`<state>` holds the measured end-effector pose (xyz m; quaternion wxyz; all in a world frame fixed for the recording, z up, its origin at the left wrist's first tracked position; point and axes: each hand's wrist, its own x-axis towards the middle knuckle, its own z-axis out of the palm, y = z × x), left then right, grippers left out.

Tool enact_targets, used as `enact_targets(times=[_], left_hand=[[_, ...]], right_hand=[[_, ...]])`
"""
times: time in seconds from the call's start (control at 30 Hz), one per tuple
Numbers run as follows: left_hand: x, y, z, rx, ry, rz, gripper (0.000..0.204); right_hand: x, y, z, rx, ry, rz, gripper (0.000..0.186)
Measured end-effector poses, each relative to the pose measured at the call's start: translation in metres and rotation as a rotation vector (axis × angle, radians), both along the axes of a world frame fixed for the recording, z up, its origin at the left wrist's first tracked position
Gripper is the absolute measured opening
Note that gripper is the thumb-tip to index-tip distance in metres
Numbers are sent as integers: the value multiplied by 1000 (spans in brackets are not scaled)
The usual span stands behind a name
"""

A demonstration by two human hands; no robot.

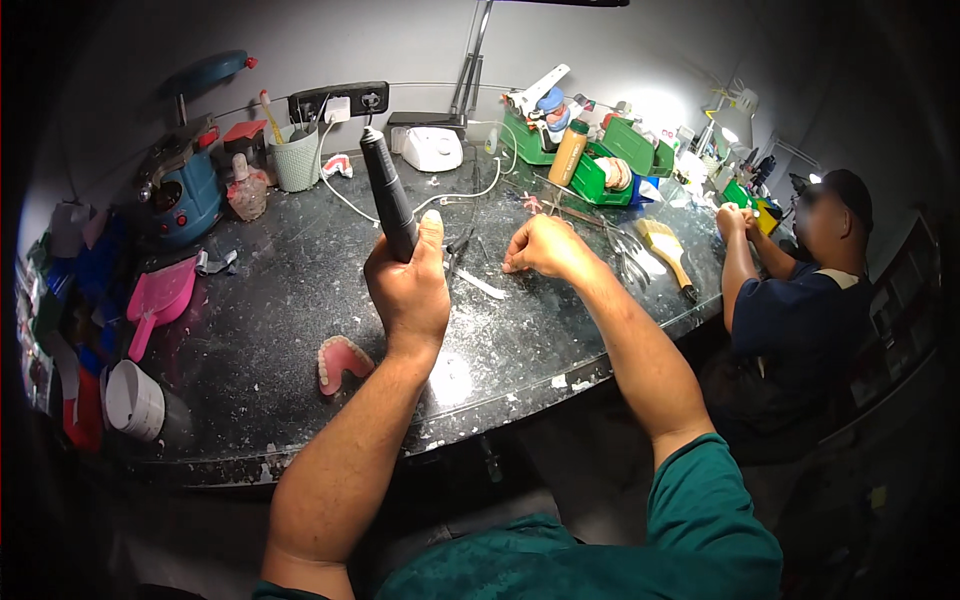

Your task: The person inserts a bit into a rotary tool, picks up a denture, and grinds the denture using the rotary tool.

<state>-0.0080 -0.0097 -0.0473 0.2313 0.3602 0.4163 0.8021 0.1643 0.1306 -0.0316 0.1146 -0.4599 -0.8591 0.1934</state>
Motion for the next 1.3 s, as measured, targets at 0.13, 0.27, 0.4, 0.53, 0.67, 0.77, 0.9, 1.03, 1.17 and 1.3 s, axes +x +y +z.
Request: enact_targets(times=[0.13,0.27,0.4,0.53,0.67,0.77,0.9,1.03,1.17,1.3], left_hand=[[2,0,0,-115,54,20,37],[-4,6,-6,-214,47,-60,40],[-2,10,-9,-268,98,-112,57],[-8,8,-12,-285,91,-177,70],[-5,7,-11,-291,201,-115,71],[-4,6,-10,-292,226,-120,73],[-4,6,-9,-286,243,-106,74],[-2,5,-5,-278,273,-64,74],[-3,4,-5,-260,287,-55,75],[-4,6,-8,-266,299,-56,75]], right_hand=[[-4,-6,-2,164,-176,-31,20],[-5,-3,1,163,-14,5,19],[0,-6,37,-218,819,266,23],[-37,-27,67,-237,1281,287,28],[-61,-40,85,-141,1383,322,23],[-67,-45,90,-102,1332,338,22],[-69,-45,92,-83,1320,320,21],[-68,-44,93,-70,1309,312,21],[-69,-44,96,-80,1281,331,19],[-68,-44,95,-54,1234,337,18]])
